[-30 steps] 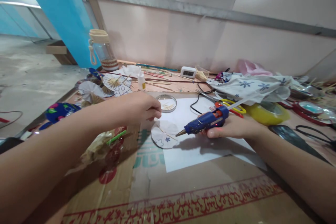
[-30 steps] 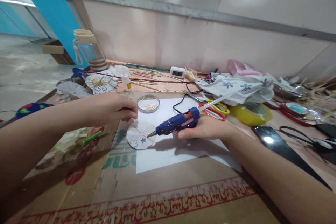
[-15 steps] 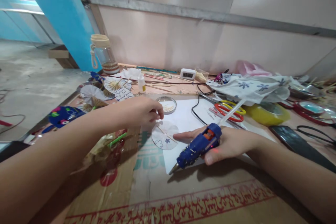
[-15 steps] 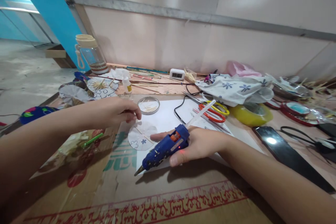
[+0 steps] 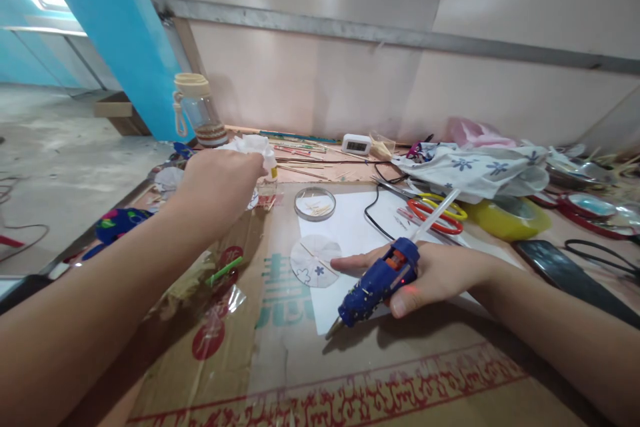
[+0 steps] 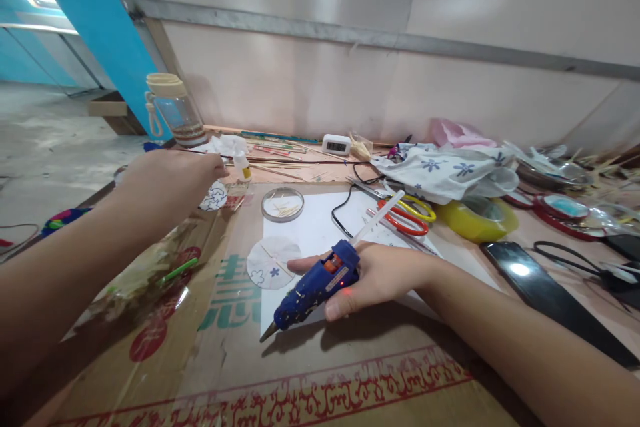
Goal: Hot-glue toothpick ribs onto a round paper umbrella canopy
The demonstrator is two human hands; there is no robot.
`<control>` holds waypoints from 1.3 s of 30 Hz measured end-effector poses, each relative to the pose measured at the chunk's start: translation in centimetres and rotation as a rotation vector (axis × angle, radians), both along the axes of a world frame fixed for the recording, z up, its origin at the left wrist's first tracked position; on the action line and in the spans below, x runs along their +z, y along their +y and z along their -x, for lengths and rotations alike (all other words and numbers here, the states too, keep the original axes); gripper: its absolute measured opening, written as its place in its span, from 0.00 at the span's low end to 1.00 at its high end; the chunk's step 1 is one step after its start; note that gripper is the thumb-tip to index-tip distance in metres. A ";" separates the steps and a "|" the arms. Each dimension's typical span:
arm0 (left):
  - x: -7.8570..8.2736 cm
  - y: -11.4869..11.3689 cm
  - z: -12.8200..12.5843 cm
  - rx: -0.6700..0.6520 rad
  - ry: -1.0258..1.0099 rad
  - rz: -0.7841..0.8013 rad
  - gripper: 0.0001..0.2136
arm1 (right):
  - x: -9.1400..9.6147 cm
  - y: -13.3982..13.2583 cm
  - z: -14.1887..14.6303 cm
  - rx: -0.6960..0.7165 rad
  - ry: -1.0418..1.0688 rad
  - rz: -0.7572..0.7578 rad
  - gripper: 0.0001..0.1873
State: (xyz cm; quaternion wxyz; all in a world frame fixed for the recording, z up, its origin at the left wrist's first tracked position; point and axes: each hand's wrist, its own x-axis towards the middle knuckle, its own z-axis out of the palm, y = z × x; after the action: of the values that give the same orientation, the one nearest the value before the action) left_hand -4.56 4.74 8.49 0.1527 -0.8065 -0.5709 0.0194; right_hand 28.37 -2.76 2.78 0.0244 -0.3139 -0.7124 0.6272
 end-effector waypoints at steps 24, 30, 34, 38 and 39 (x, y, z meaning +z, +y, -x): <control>-4.8 -1.4 -3.9 -0.695 -0.334 0.646 0.24 | 1.4 0.7 -2.1 -0.363 -0.161 -0.169 0.32; -4.6 -3.1 -5.2 -0.577 -0.328 0.604 0.22 | 1.8 -0.5 -2.3 -0.520 -0.358 -0.224 0.27; -4.5 -3.1 -5.3 -0.548 -0.344 0.624 0.22 | 0.8 0.3 -3.1 -0.521 -0.274 -0.224 0.31; -4.4 -1.8 -4.4 -0.630 -0.379 0.692 0.19 | 0.2 0.8 -3.4 -0.511 -0.299 -0.173 0.37; -4.4 -1.6 -4.2 -0.648 -0.379 0.695 0.21 | 0.2 0.8 -3.3 -0.510 -0.308 -0.163 0.37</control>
State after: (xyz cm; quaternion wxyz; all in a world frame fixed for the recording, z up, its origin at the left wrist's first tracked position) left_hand -0.32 3.18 4.11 -0.2327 -0.9346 -0.2688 0.0132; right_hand 31.68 -1.97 3.02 0.0979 -0.5707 -0.6542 0.4866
